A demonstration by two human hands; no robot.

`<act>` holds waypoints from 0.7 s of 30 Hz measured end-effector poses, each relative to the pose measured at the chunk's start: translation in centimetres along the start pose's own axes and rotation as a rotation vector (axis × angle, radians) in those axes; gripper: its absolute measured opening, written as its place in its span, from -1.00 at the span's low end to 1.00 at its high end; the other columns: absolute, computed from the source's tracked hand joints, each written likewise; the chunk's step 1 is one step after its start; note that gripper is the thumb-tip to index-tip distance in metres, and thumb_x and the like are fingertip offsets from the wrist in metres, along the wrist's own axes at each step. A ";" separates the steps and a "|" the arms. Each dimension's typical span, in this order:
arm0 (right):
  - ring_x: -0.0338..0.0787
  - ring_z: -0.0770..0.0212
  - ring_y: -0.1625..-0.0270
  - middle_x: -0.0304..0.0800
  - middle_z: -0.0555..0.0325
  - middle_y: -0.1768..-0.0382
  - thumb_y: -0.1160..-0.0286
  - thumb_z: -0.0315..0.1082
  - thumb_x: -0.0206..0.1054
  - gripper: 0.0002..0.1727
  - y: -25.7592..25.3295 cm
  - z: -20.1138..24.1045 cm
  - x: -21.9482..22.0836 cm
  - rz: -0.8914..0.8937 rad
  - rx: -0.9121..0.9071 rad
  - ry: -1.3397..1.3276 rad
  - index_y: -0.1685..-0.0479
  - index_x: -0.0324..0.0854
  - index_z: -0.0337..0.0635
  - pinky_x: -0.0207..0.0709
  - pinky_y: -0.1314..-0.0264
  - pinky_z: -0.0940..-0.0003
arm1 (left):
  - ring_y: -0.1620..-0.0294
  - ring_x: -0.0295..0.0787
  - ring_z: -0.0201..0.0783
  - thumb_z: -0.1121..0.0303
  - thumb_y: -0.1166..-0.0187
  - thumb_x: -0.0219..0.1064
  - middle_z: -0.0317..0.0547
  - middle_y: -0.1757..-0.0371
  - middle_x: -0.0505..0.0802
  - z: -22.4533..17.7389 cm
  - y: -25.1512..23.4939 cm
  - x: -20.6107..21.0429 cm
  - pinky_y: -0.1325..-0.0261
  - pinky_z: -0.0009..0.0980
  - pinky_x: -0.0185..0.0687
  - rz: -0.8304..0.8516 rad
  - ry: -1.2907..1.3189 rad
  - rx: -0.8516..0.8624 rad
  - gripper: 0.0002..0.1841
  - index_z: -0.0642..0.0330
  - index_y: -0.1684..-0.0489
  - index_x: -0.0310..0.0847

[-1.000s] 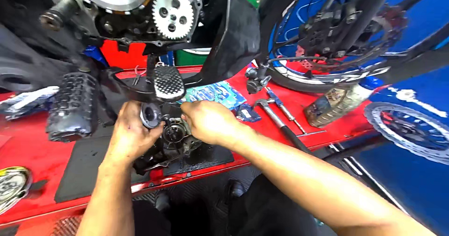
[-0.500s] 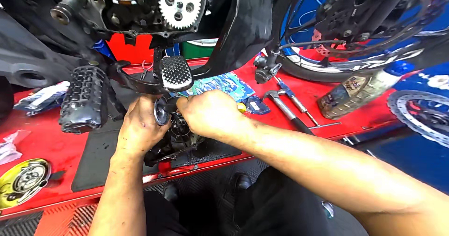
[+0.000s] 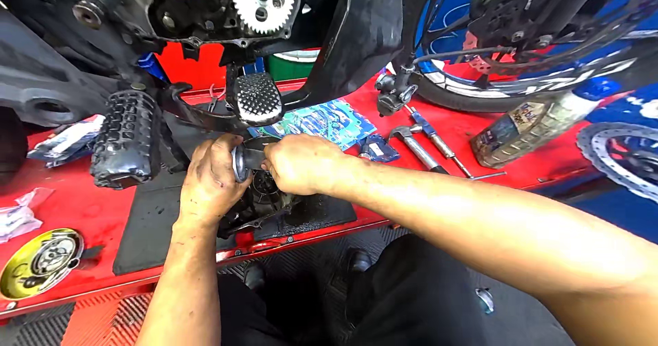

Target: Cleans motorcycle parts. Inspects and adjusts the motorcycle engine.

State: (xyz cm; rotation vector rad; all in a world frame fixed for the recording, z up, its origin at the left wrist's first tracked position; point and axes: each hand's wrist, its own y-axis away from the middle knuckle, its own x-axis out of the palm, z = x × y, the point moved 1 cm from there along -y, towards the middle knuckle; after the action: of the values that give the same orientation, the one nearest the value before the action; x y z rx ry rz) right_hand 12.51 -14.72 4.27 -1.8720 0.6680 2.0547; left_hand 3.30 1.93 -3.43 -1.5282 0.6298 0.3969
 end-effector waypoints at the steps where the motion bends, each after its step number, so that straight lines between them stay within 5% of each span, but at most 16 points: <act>1: 0.79 0.03 0.25 0.68 0.14 0.38 -0.79 0.02 0.04 -0.63 -0.1 -0.2 0.0 0.019 -0.008 -0.032 0.21 0.62 0.01 0.62 0.35 -0.06 | -0.17 0.80 0.26 0.25 -0.30 0.54 0.29 -0.14 0.82 0.0 0.0 0.1 -0.32 0.04 0.66 -0.002 -0.006 0.012 -0.41 0.34 -0.32 0.52; 5: 0.70 0.10 0.37 0.60 0.14 0.46 -0.82 -0.02 0.06 -0.58 -0.3 -0.8 -0.2 0.091 -0.037 -0.172 0.37 0.60 -0.06 0.54 0.38 0.03 | -0.17 0.79 0.25 0.21 -0.32 0.56 0.30 -0.14 0.82 0.2 0.2 0.4 -0.34 0.03 0.65 -0.033 0.004 0.039 -0.40 0.34 -0.31 0.53; 10: 0.51 0.22 0.75 0.51 0.13 0.67 -0.86 0.05 0.01 -0.49 0.4 -0.7 -0.8 0.258 0.109 -0.418 0.37 0.58 -0.12 0.41 0.73 0.26 | -0.14 0.79 0.25 0.17 -0.32 0.59 0.31 -0.11 0.81 0.1 0.2 0.5 -0.32 0.03 0.66 -0.080 -0.002 0.070 -0.38 0.35 -0.29 0.52; 15: 0.38 0.38 0.80 0.45 0.24 0.68 -0.90 0.03 -0.03 -0.52 0.8 -0.9 0.1 0.414 0.159 -0.846 0.25 0.53 -0.15 0.31 0.81 0.47 | -0.13 0.79 0.22 0.22 -0.33 0.56 0.33 -0.04 0.80 -0.1 0.2 0.2 -0.33 -0.02 0.63 -0.157 0.003 0.041 -0.44 0.36 -0.22 0.51; 21: 0.29 0.42 0.84 0.35 0.25 0.70 -0.89 -0.01 -0.02 -0.60 1.3 -0.2 0.6 0.535 0.183 -1.158 0.21 0.43 -0.13 0.30 0.85 0.50 | -0.18 0.77 0.15 0.33 -0.35 0.56 0.26 -0.10 0.79 0.2 0.6 0.2 -0.36 -0.01 0.63 -0.228 0.051 0.035 -0.49 0.34 -0.22 0.49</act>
State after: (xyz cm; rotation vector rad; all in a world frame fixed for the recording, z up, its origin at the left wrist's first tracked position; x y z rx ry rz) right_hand 12.01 -15.99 3.89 -0.1897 0.9700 2.7371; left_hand 3.12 2.14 -4.00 -1.5609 0.4928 0.1736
